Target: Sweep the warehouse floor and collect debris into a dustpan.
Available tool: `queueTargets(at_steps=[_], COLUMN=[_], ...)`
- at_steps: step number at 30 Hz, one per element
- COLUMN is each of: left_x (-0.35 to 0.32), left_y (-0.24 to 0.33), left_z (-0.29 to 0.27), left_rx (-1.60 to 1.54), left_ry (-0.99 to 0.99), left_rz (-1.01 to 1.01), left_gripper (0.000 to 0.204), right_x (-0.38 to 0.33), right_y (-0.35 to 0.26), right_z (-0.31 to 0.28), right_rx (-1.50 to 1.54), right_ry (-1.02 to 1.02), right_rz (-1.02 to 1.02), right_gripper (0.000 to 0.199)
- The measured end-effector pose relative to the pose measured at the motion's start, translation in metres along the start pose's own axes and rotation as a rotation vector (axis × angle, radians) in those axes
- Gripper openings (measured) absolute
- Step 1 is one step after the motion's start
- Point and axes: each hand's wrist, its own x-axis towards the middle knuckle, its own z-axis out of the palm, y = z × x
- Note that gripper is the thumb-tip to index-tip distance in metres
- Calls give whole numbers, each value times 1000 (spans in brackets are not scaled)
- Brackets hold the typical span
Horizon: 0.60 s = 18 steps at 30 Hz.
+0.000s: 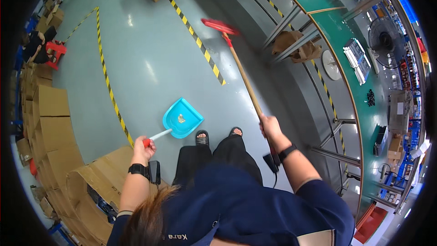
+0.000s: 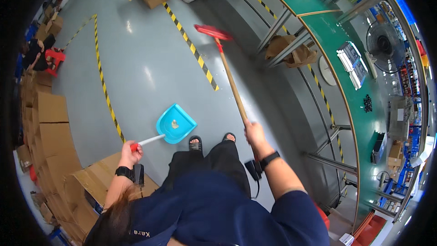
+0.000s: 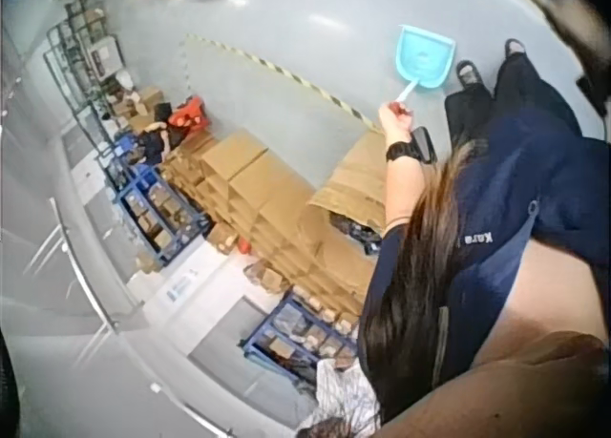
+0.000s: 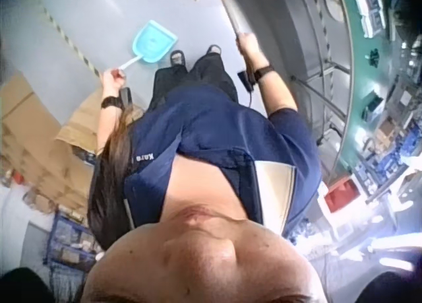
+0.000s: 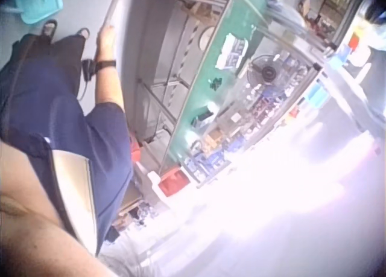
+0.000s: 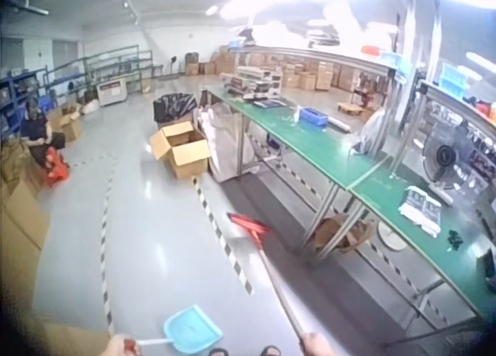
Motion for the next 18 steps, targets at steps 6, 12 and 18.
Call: queueTargets(at_steps=[6,12,18], left_x=[-13,-15,2], left_y=[-1,-10,22], left_z=[-5,-13,-33], left_rx=[21,-6,-29], left_ry=[19,-7,-25], left_rz=[54,21,-50], left_gripper=[18,18,21], right_x=[80,140,34], right_y=[-132,-94,107], right_z=[62,113,0], right_rx=[-10,-472,-578], right_ry=[-212,-69,23], right_rz=[-144,-347,-336], right_gripper=[23,24,27])
